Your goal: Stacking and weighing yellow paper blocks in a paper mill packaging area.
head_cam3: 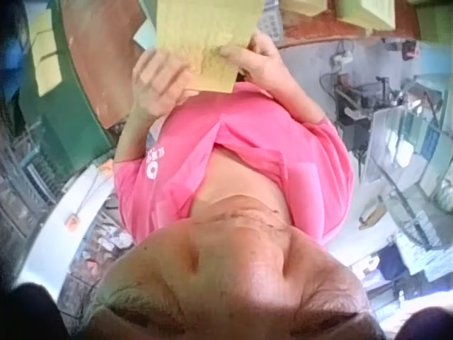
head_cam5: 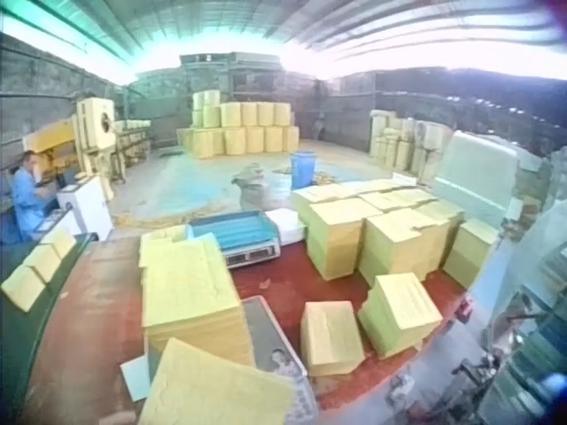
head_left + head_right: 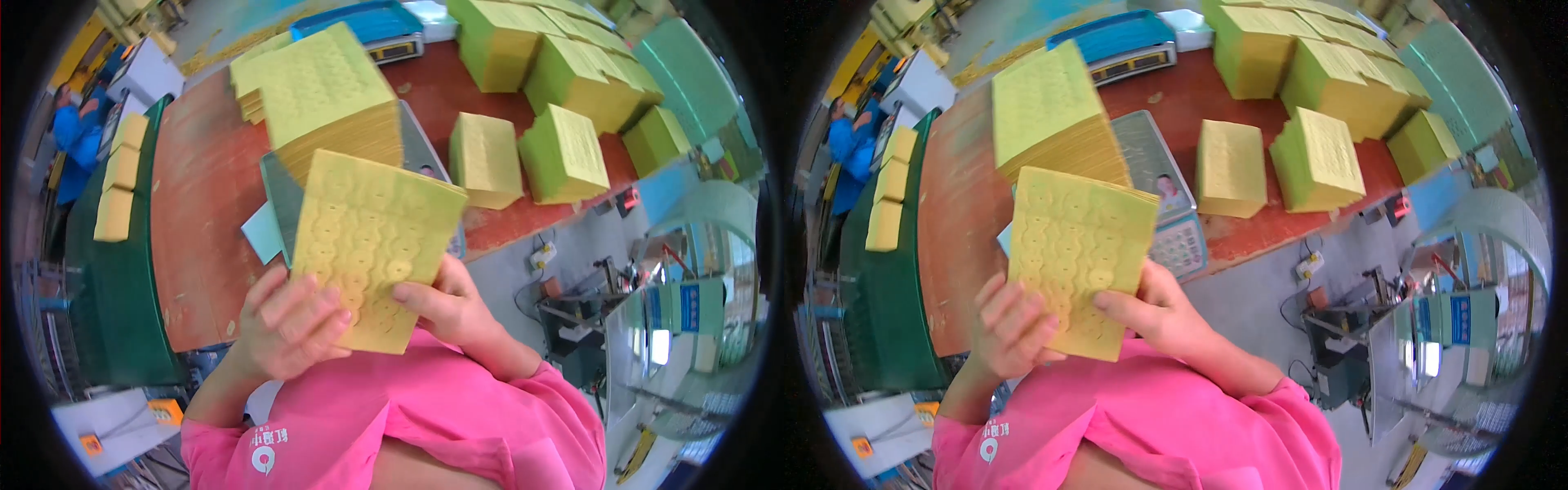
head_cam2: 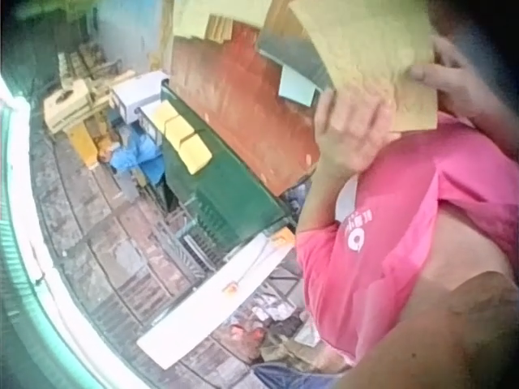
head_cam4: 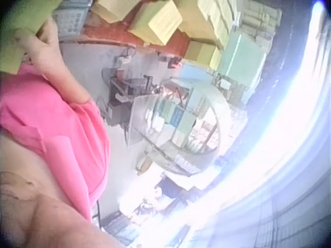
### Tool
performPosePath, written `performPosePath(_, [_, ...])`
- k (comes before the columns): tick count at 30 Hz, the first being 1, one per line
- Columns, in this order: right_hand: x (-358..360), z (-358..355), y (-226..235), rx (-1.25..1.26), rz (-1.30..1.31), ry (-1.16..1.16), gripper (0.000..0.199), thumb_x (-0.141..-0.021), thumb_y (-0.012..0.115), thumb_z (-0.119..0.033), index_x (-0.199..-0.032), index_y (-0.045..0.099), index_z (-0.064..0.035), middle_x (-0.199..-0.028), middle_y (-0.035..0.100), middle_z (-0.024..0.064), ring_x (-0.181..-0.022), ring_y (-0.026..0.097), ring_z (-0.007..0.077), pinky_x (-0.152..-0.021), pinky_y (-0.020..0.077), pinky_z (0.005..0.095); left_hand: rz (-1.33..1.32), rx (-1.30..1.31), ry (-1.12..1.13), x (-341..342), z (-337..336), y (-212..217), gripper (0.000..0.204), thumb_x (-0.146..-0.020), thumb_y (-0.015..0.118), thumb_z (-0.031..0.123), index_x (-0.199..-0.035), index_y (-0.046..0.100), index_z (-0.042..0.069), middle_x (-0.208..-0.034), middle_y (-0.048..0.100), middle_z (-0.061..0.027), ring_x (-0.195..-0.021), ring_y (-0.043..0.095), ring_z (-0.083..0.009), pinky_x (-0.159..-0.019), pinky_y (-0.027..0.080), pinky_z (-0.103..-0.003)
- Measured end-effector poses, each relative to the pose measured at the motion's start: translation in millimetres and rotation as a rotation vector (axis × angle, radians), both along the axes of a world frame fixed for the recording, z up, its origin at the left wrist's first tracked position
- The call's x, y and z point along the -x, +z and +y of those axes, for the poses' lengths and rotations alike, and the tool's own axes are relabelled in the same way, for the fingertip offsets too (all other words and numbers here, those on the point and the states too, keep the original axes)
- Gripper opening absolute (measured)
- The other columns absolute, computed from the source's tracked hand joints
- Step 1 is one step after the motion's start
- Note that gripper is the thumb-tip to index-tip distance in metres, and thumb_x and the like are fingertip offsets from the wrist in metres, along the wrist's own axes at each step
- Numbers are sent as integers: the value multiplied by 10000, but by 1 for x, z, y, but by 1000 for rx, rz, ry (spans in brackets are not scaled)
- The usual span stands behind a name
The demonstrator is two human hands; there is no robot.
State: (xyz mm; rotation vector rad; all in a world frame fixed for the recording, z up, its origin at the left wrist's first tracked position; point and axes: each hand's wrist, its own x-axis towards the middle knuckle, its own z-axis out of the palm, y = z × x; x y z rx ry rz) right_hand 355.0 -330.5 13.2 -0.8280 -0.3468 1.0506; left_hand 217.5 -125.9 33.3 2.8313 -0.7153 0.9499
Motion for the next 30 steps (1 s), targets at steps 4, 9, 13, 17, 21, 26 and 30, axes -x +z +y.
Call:
performPosePath(4, [2, 8, -10, 175, -634, -7, 331, -893, 611, -55, -1204, 539, 33, -1047, 658, 85, -923, 606, 135, -802, 495, 304, 242, 1135, 49, 12, 8, -20, 901, -839, 710, 495, -1437, 332, -63, -1323, 534, -205, -1218, 536, -301, -1007, 429, -411])
performPosePath(9, [20, 44, -19, 204, -651, 101, 295, -884, 602, -36, -1170, 556, 24, -965, 655, 81, -857, 596, 109, -734, 487, 276, 550, 1808, 153, 49, 21, -47, 478, -910, 644, 175, -1292, 505, -75, -1222, 607, -108, -1117, 580, -166, -945, 464, -323])
performPosePath(13, [33, 78, -30, 403, -517, 234, 329, -906, 585, -26, -1223, 519, 32, -971, 646, 82, -845, 605, 110, -732, 495, 256, 443, 1802, 451, 68, 34, -74, 242, -925, 584, 101, -1110, 610, -54, -1041, 649, -61, -962, 606, -109, -833, 483, -272])
performPosePath(17, [46, 101, -54, 162, -483, 185, 335, -939, 530, -2, -1271, 491, 24, -1009, 642, 93, -859, 623, 122, -754, 515, 260, 228, 2089, 634, 84, 69, -100, 203, -924, 585, 120, -1053, 630, -30, -931, 653, -39, -848, 614, -88, -740, 488, -250])
performPosePath(21, [40, 98, -59, 202, -525, 120, 319, -957, 475, 24, -1274, 502, 4, -1034, 648, 111, -874, 648, 144, -771, 532, 264, 169, 2102, 802, 128, 108, -166, 172, -921, 589, 133, -1007, 638, -8, -869, 656, -27, -740, 614, -78, -636, 484, -225])
performPosePath(26, [28, 87, -62, 226, -495, -125, 252, -953, 468, 20, -1189, 558, 17, -924, 661, 100, -833, 646, 140, -759, 541, 273, 200, 2056, 983, 146, 133, -200, 175, -908, 617, 168, -969, 646, 7, -818, 646, -17, -620, 577, -57, -497, 433, -213])
performPosePath(30, [20, 67, -66, 141, -382, -357, 237, -952, 458, 8, -1158, 574, 23, -898, 651, 115, -791, 645, 184, -713, 540, 308, 404, 1744, 1128, 159, 148, -215, 232, -891, 641, 178, -1035, 649, -4, -827, 637, -23, -639, 564, -61, -516, 440, -218])
